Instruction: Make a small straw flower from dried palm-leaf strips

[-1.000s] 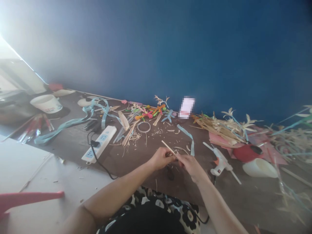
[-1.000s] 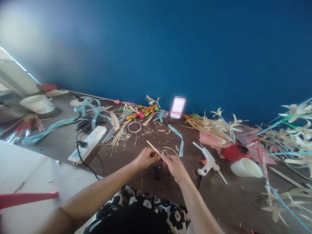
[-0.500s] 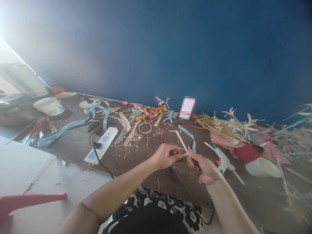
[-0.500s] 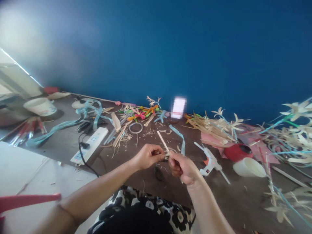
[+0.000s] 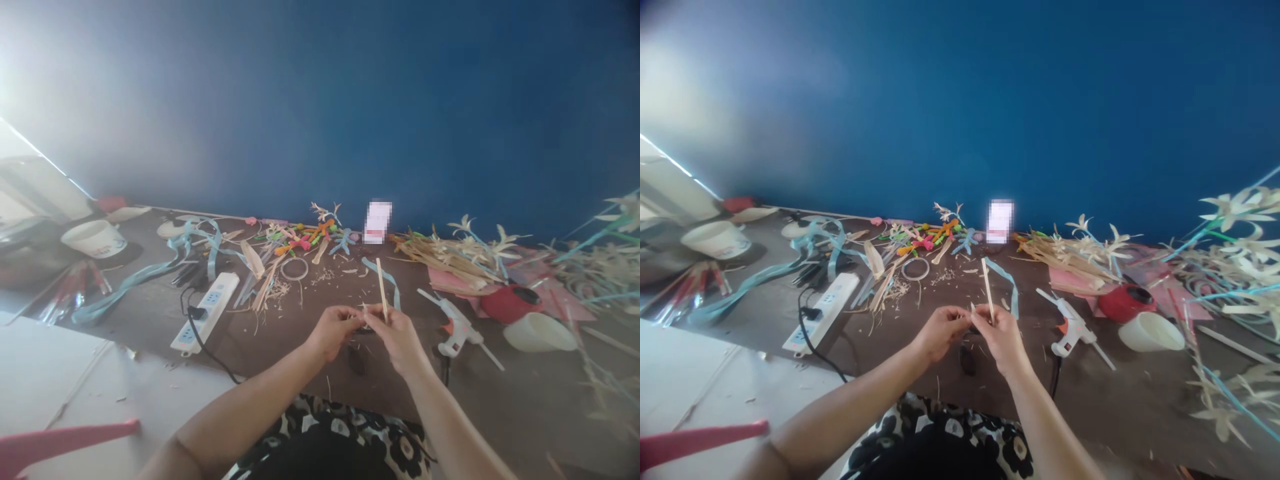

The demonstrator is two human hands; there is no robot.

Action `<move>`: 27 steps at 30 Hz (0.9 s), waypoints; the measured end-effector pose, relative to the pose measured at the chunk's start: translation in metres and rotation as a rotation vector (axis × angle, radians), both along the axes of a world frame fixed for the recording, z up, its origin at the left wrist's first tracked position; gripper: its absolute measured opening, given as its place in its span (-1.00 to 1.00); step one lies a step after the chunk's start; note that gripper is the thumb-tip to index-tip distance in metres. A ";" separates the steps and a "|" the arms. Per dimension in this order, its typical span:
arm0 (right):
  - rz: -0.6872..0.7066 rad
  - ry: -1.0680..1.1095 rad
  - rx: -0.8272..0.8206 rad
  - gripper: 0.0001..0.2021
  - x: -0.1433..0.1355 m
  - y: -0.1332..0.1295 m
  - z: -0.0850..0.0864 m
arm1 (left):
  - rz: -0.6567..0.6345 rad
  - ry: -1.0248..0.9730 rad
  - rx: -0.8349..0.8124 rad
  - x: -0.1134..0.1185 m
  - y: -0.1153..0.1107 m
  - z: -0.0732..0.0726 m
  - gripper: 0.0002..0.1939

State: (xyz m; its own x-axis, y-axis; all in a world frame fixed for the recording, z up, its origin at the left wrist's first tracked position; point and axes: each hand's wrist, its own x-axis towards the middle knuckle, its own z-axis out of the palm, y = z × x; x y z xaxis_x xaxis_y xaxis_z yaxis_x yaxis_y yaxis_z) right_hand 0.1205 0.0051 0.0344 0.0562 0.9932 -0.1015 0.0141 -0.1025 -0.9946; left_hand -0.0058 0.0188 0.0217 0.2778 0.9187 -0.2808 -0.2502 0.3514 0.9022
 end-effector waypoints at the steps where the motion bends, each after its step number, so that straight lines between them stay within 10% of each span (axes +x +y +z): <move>1: 0.004 -0.043 0.020 -0.81 0.001 0.001 0.000 | -0.016 0.029 0.006 -0.001 -0.001 0.000 -0.67; 12: 0.325 -0.463 0.088 -0.92 0.019 0.008 -0.001 | -0.211 0.261 0.085 -0.017 0.008 0.005 -0.72; 20: 0.037 -0.166 0.113 -0.73 0.007 0.003 -0.011 | -0.029 -0.299 -0.259 -0.007 0.006 0.006 -0.78; 27: -0.022 -0.195 0.140 -0.69 -0.013 -0.005 -0.011 | 0.023 -0.339 -0.226 0.004 0.001 -0.005 -0.79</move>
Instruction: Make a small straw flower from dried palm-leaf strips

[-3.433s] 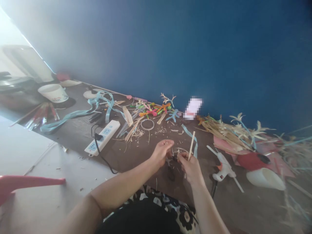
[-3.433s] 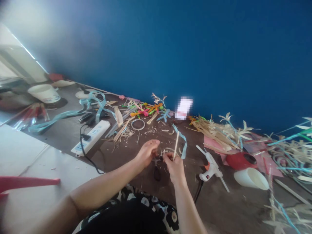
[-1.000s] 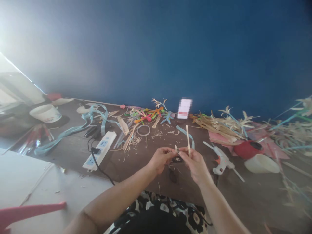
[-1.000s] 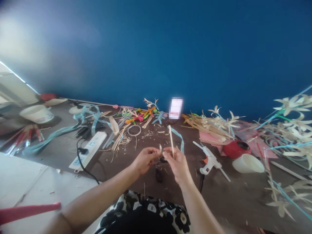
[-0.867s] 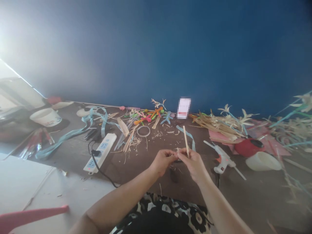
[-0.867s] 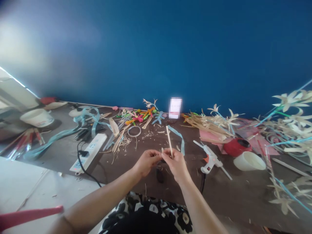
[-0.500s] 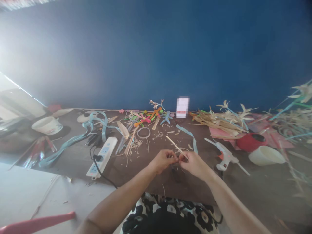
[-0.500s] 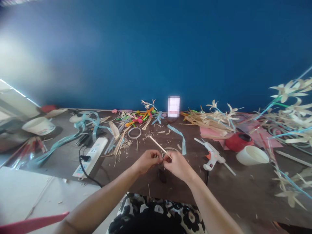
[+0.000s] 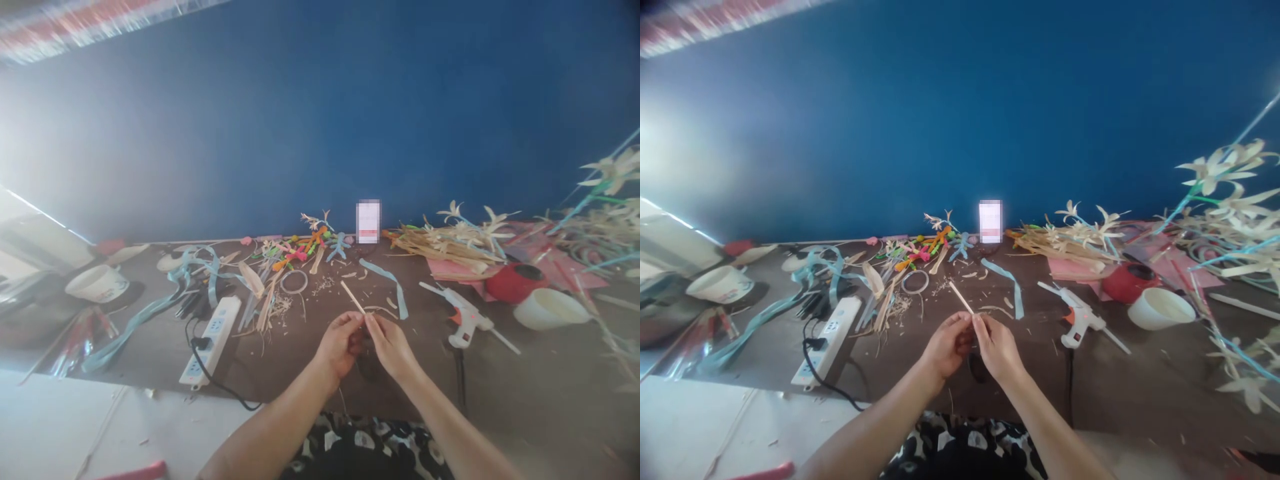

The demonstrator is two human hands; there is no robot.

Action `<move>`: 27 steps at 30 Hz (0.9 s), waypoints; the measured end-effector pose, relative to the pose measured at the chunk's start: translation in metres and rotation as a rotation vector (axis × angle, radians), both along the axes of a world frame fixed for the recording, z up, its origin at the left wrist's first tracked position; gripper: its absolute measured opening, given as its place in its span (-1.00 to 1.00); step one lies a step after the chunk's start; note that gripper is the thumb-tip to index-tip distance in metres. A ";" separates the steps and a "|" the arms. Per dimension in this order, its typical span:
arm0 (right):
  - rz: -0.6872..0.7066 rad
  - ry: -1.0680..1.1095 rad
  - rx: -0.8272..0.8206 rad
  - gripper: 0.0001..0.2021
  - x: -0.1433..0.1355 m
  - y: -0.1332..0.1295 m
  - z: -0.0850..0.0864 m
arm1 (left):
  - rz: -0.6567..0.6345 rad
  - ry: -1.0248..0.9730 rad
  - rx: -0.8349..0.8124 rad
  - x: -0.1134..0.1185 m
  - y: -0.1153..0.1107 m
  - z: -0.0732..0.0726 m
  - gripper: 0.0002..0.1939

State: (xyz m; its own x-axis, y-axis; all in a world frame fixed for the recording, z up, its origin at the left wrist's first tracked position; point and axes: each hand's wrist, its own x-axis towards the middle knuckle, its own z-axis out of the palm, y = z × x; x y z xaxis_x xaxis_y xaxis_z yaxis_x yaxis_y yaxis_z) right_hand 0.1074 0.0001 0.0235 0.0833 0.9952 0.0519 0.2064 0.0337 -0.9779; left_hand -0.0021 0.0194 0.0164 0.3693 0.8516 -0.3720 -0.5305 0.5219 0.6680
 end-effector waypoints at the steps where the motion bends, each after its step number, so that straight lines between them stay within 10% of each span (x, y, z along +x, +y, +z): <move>1: -0.002 0.011 -0.006 -0.69 0.000 0.000 0.001 | 0.002 0.020 0.016 -0.001 0.000 -0.001 -0.78; 14: 0.484 0.952 -0.714 -0.59 0.015 -0.016 0.011 | -0.068 0.047 0.120 -0.013 -0.008 0.007 -0.83; 17: 0.536 1.004 -0.656 -0.59 0.044 -0.011 0.030 | -0.011 -0.008 0.074 -0.021 -0.004 0.001 -0.84; 20: 0.286 0.945 -0.408 -0.60 0.067 -0.002 0.040 | 0.031 -0.017 0.001 -0.026 -0.001 -0.006 -0.84; 27: 0.171 0.588 -0.308 -0.72 0.028 0.003 0.012 | -0.020 -0.063 -0.143 -0.009 -0.003 -0.006 -0.80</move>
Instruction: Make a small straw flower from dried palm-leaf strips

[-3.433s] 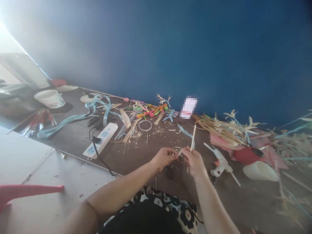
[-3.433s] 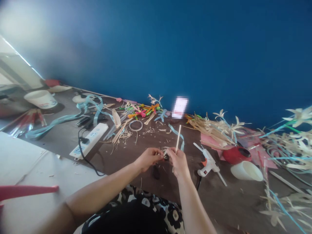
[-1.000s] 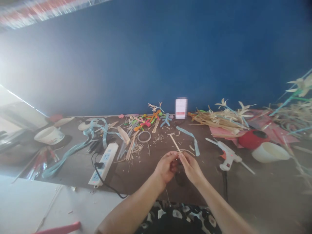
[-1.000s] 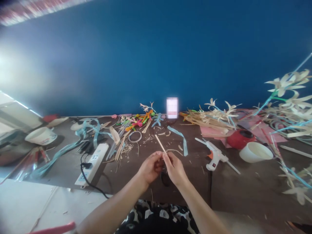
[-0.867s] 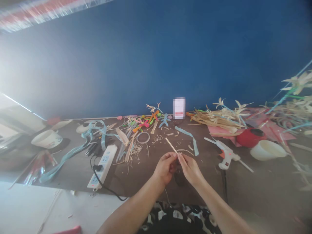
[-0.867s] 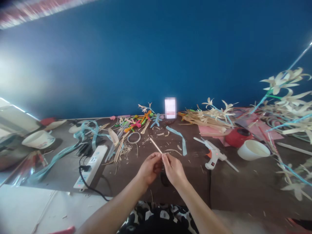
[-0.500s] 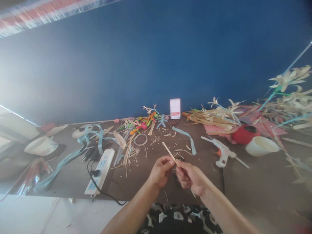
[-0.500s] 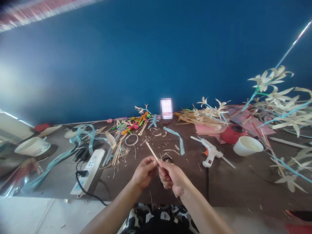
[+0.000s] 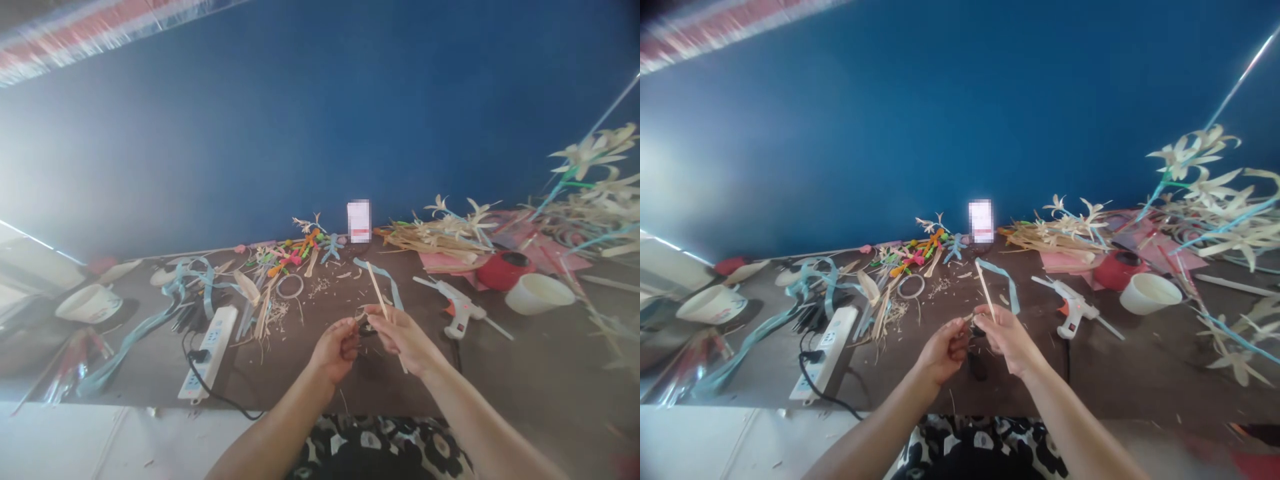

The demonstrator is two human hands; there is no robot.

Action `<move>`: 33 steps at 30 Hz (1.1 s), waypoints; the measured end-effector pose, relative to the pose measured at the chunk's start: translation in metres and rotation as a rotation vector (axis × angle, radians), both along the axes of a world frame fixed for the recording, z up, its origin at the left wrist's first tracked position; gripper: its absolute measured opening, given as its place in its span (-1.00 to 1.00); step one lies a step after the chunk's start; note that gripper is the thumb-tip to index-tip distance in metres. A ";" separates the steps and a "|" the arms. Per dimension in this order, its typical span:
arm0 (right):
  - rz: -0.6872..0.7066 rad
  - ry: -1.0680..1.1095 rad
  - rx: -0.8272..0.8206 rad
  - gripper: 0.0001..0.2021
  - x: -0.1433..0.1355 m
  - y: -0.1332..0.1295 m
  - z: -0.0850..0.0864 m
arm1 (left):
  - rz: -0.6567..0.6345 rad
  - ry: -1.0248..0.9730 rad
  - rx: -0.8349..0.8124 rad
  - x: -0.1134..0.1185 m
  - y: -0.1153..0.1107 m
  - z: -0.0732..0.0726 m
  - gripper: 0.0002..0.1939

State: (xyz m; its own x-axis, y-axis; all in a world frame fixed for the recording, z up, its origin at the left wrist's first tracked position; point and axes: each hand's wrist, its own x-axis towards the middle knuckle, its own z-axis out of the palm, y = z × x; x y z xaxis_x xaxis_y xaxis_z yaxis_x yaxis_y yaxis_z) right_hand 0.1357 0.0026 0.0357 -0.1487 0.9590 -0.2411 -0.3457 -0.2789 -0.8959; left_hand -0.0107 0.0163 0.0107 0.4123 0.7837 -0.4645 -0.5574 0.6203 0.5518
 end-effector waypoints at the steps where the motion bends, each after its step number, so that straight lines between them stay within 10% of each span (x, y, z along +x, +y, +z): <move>1: 0.007 -0.004 -0.006 -0.74 -0.006 0.000 -0.005 | -0.015 0.010 -0.007 0.002 0.000 0.000 -0.80; 6: -0.042 -0.200 0.005 -0.79 -0.002 0.013 -0.026 | -0.010 0.054 -0.028 0.001 0.002 -0.006 -0.77; 14: -0.161 -1.216 0.180 -0.78 0.056 0.076 -0.041 | 0.037 -0.067 -0.115 -0.003 0.018 -0.010 -0.70; 23: 0.025 -1.525 0.193 -0.75 0.054 0.047 -0.056 | 0.049 -0.030 -0.002 -0.015 0.021 -0.011 -0.48; 33: -0.048 -0.962 0.287 -0.75 0.021 0.047 -0.030 | 0.062 0.017 0.155 -0.003 0.022 -0.006 -0.52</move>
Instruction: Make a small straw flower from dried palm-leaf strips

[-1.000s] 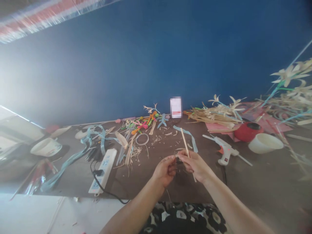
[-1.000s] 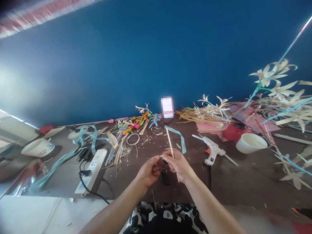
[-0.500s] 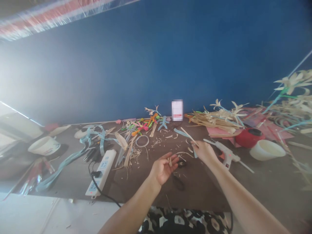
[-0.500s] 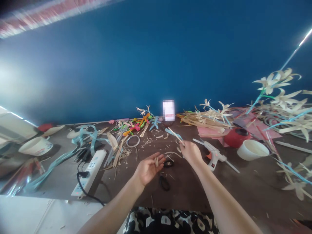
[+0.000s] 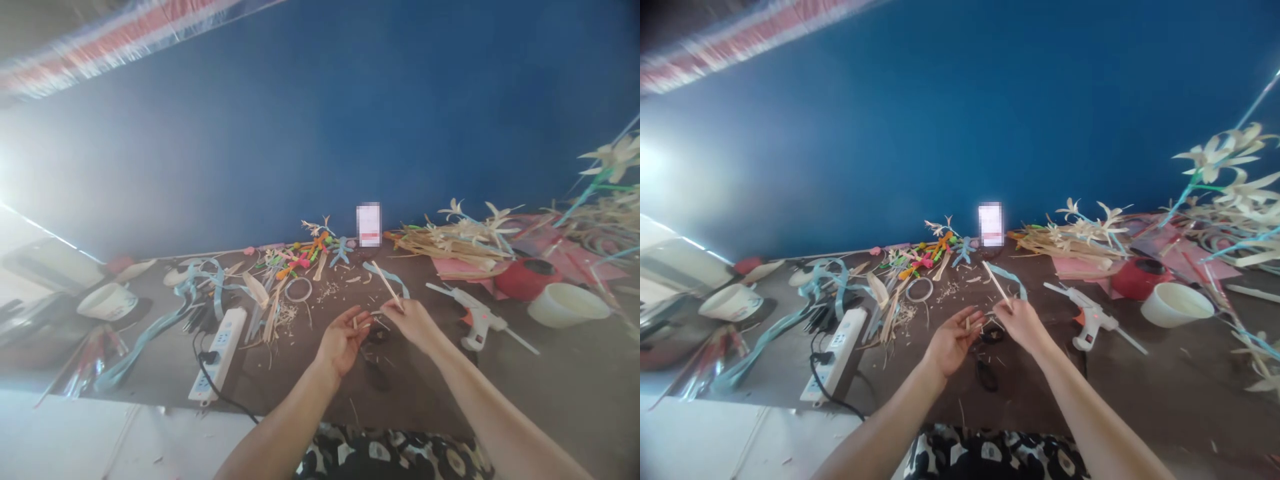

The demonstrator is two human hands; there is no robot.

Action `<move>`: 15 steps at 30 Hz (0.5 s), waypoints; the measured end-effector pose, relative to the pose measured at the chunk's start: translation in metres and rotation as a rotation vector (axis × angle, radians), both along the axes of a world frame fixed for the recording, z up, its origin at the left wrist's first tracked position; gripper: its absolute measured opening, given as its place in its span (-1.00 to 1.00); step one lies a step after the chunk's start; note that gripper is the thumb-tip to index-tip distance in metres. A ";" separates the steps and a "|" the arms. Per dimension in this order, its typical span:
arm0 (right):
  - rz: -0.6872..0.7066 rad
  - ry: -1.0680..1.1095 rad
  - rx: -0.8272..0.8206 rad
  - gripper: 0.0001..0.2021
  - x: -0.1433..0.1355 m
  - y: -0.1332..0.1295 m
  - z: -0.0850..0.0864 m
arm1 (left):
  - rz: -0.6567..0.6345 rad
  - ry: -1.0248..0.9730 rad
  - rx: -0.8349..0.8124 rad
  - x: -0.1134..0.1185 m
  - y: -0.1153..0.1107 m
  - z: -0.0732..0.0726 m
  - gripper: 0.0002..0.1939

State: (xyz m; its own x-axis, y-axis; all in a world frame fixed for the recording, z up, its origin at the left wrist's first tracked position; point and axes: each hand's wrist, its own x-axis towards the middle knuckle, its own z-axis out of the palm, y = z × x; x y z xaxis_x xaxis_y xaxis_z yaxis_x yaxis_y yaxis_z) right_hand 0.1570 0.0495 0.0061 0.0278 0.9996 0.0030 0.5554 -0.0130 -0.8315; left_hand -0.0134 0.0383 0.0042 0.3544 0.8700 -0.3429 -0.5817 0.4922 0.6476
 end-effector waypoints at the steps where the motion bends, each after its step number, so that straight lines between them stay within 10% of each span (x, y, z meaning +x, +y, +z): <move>1: 0.032 0.092 -0.044 -0.71 -0.007 -0.005 0.000 | 0.027 0.013 0.023 0.001 0.000 0.000 -0.52; 15: -0.123 0.727 -0.217 -0.80 -0.036 -0.013 -0.016 | -0.031 0.193 0.086 0.001 0.010 -0.005 -0.67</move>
